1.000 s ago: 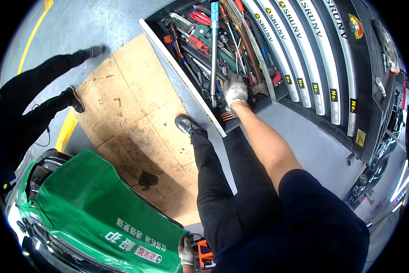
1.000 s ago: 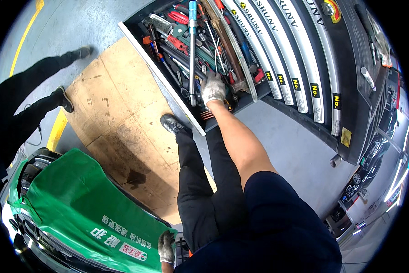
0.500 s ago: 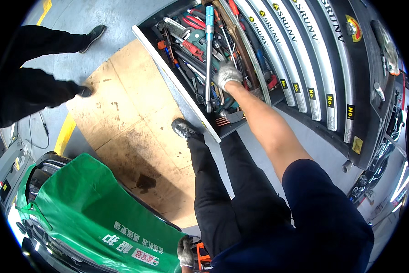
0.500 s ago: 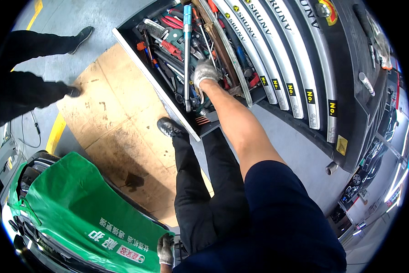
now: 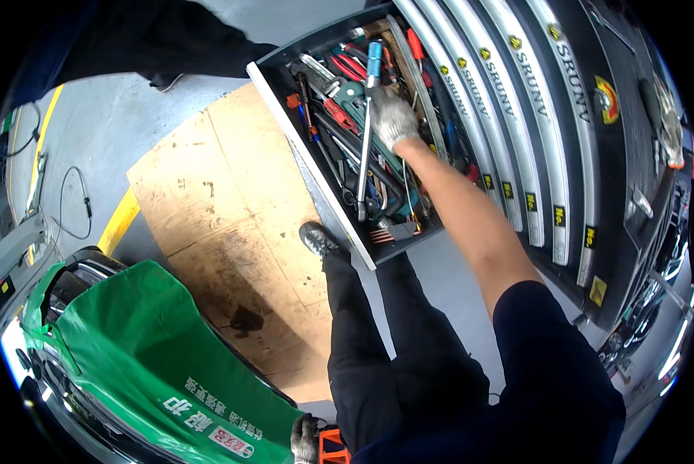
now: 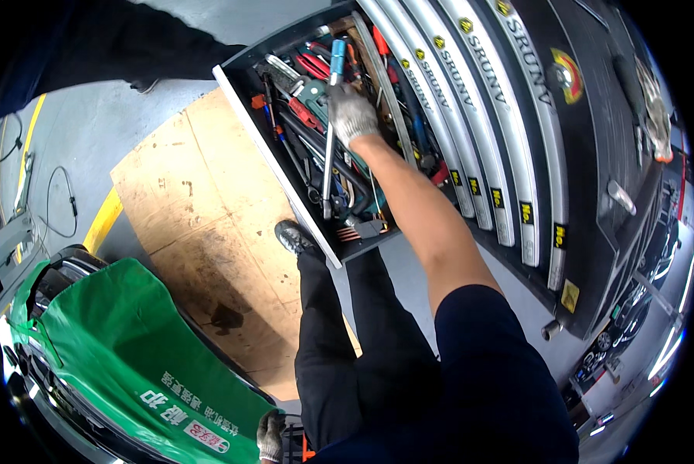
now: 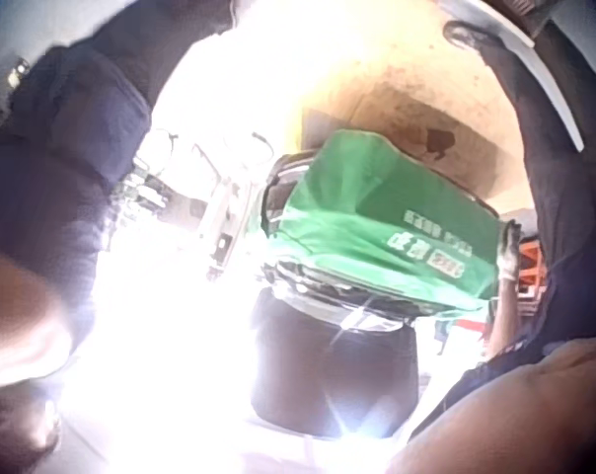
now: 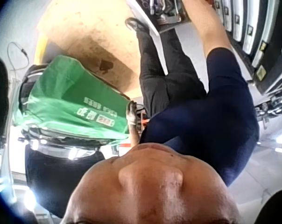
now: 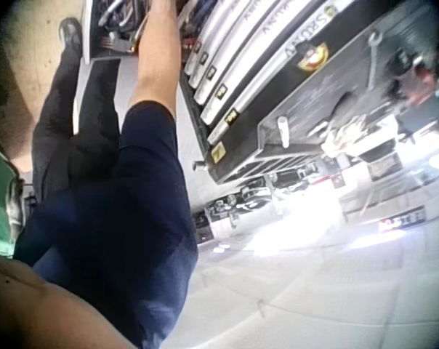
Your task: The person removes the air filter housing and air intake hose from a car engine bay. They use pliers to release a hose clamp and a power drill to remove bolts. The person retrieves tools from a toolbox and works alongside a coworker in a professional garage setting.
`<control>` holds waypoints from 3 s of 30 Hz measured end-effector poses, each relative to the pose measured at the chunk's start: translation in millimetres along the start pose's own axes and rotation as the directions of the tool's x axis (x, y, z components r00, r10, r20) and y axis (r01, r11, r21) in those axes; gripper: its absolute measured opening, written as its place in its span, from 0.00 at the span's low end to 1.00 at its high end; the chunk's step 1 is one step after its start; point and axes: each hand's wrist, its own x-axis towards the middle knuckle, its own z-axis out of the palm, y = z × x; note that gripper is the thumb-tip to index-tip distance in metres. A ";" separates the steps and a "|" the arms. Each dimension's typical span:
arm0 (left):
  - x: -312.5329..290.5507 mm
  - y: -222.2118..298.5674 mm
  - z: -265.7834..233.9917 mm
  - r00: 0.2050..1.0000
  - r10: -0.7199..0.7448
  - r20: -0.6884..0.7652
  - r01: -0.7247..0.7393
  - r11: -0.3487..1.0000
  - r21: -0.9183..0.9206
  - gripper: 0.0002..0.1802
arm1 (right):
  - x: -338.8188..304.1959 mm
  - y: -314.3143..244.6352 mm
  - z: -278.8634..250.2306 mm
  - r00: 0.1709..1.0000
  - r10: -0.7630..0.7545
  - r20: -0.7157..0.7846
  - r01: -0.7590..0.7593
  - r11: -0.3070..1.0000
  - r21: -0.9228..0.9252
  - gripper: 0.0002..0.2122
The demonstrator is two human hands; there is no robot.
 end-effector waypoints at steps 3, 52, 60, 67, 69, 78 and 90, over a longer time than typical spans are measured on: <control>-8.0 -13.2 -1.5 1.000 0.007 -0.012 -0.007 1.000 0.012 0.22 | 72.2 -18.3 2.4 0.990 -0.068 0.127 0.091 0.980 -0.179 0.15; -109.7 124.5 25.9 0.605 0.796 0.002 -0.492 0.376 -0.785 0.18 | -467.4 -362.0 -294.9 0.178 -0.971 0.162 0.717 0.241 0.655 0.23; -228.5 -40.8 -130.8 0.500 0.757 -0.420 -0.767 0.163 -0.621 0.18 | -674.5 -500.3 -333.2 0.195 -0.842 0.502 0.166 0.533 0.830 0.29; -281.7 -121.5 -204.5 0.431 0.576 -0.694 -0.867 0.051 -0.496 0.41 | -773.3 -579.9 -338.6 -0.093 -0.895 0.436 -0.005 0.438 0.899 0.28; -284.8 -132.3 -216.7 0.370 0.541 -0.755 -0.918 0.090 -0.386 0.42 | -795.1 -598.4 -342.3 -0.088 -0.883 0.460 -0.110 0.468 0.877 0.27; -257.5 -159.2 -320.9 0.231 0.516 -0.825 -0.867 0.494 0.066 0.34 | -789.1 -699.8 -314.8 -0.187 -0.899 0.395 0.196 0.360 0.912 0.25; -244.2 -98.8 -450.4 0.297 0.269 -0.916 -0.668 0.744 0.002 0.33 | -757.9 -902.1 -253.6 -0.306 -0.868 0.392 0.199 0.344 0.918 0.17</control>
